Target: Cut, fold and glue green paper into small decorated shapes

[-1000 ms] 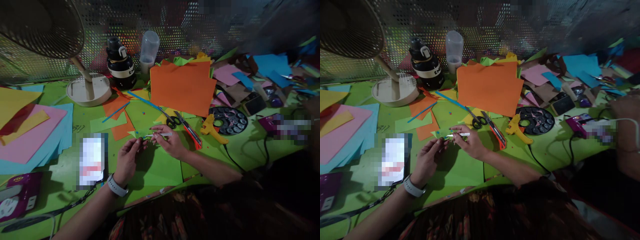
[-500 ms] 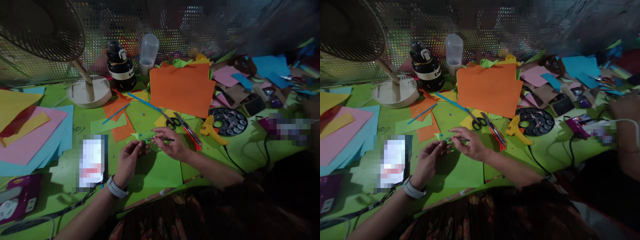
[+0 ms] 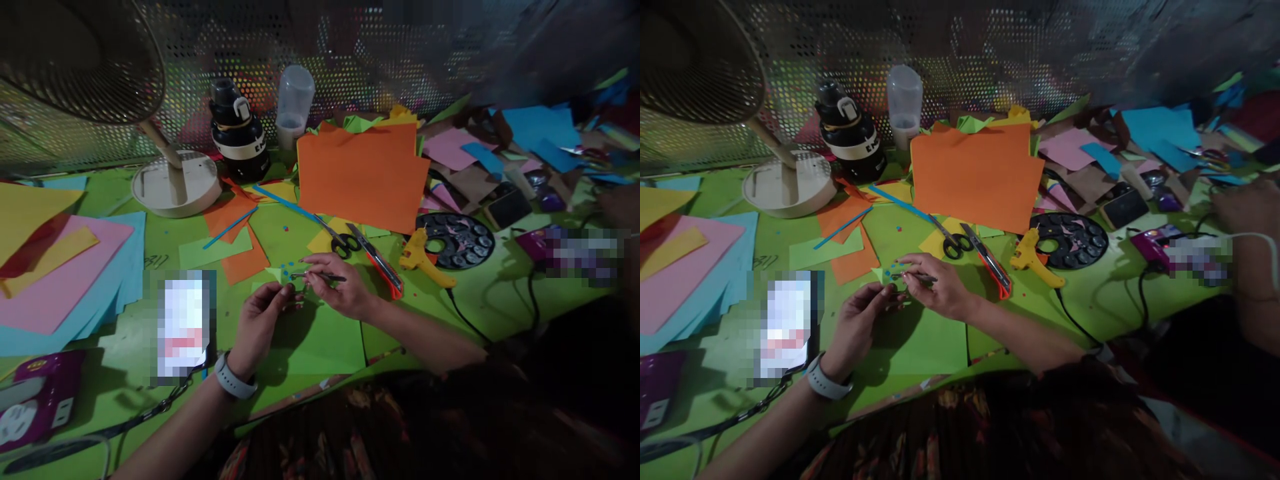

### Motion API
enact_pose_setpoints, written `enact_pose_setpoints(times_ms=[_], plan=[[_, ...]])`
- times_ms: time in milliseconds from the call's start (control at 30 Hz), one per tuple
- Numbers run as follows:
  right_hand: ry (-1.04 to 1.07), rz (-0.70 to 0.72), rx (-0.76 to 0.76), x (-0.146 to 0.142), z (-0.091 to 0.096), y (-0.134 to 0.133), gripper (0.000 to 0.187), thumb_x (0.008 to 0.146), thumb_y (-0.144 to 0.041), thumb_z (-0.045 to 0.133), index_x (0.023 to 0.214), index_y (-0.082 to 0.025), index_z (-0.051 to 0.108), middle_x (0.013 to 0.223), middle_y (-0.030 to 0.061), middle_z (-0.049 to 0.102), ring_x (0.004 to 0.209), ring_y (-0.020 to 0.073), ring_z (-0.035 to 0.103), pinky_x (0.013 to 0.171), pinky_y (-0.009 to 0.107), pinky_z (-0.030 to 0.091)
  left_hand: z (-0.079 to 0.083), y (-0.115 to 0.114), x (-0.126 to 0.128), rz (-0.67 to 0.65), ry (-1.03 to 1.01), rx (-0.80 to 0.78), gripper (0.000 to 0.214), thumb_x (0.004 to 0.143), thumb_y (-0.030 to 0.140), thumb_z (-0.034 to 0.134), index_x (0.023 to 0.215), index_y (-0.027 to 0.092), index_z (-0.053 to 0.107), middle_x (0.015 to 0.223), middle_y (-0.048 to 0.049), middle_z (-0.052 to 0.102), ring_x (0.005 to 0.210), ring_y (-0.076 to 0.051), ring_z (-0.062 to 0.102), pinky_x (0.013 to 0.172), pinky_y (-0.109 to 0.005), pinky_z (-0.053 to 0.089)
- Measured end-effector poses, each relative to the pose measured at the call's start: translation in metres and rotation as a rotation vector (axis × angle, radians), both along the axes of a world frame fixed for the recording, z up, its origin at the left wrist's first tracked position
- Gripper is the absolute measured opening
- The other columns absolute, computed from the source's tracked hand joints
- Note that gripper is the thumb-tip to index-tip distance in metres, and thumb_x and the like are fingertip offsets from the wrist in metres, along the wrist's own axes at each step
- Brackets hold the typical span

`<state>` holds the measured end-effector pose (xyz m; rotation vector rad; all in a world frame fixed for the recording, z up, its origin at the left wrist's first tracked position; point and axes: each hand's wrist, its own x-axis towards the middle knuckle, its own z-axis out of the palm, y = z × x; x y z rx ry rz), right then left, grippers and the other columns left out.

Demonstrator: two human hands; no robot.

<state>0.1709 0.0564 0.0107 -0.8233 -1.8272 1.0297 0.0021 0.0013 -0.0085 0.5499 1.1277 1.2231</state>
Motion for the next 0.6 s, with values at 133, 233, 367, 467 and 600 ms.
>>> enact_pose_setpoints(times_ms=[133, 233, 367, 467, 600], plan=[[-0.004, -0.014, 0.011, -0.0001, -0.0014, -0.0001, 0.022, 0.089, -0.029, 0.053, 0.110, -0.022, 0.057, 0.107, 0.0068, 0.066, 0.079, 0.0139, 0.069, 0.070, 0.027, 0.061, 0.0001, -0.0001, -0.0001, 0.006, 0.002, 0.006, 0.017, 0.070, 0.027, 0.077, 0.082, 0.021, 0.067, 0.078, -0.0001, 0.071, 0.070, -0.016, 0.070, 0.069, -0.029, 0.057], [-0.037, -0.035, 0.080, -0.0003, -0.0017, -0.0004, 0.020, 0.089, -0.027, 0.053, 0.108, -0.023, 0.058, 0.106, 0.0066, 0.066, 0.083, 0.0148, 0.069, 0.070, 0.028, 0.060, -0.0004, 0.0002, -0.0005, 0.010, -0.010, 0.014, 0.016, 0.071, 0.027, 0.076, 0.081, 0.021, 0.066, 0.079, 0.0000, 0.072, 0.070, -0.016, 0.070, 0.069, -0.028, 0.057], [-0.053, -0.047, 0.127, -0.0012, -0.0030, -0.0017, 0.022, 0.088, -0.024, 0.054, 0.110, -0.023, 0.058, 0.105, 0.0056, 0.068, 0.084, 0.0152, 0.069, 0.073, 0.029, 0.060, -0.0016, 0.0000, -0.0011, 0.013, -0.008, 0.005, 0.017, 0.070, 0.028, 0.077, 0.081, 0.021, 0.067, 0.080, -0.0003, 0.073, 0.071, -0.017, 0.071, 0.068, -0.029, 0.057], [-0.064, -0.036, 0.129, -0.0015, -0.0050, -0.0021, 0.024, 0.089, -0.025, 0.053, 0.113, -0.024, 0.058, 0.103, 0.0046, 0.068, 0.084, 0.0148, 0.069, 0.074, 0.029, 0.060, -0.0034, -0.0002, -0.0016, 0.022, 0.004, 0.011, 0.018, 0.069, 0.028, 0.078, 0.082, 0.022, 0.067, 0.083, -0.0007, 0.073, 0.072, -0.017, 0.071, 0.068, -0.029, 0.056], [-0.091, -0.049, 0.207, -0.0016, -0.0072, -0.0008, 0.025, 0.088, -0.024, 0.053, 0.113, -0.025, 0.058, 0.102, 0.0047, 0.069, 0.085, 0.0156, 0.068, 0.077, 0.032, 0.059, -0.0052, 0.0000, -0.0020, 0.017, 0.013, 0.017, 0.016, 0.070, 0.027, 0.077, 0.082, 0.022, 0.068, 0.083, -0.0010, 0.073, 0.071, -0.017, 0.071, 0.068, -0.028, 0.057]])
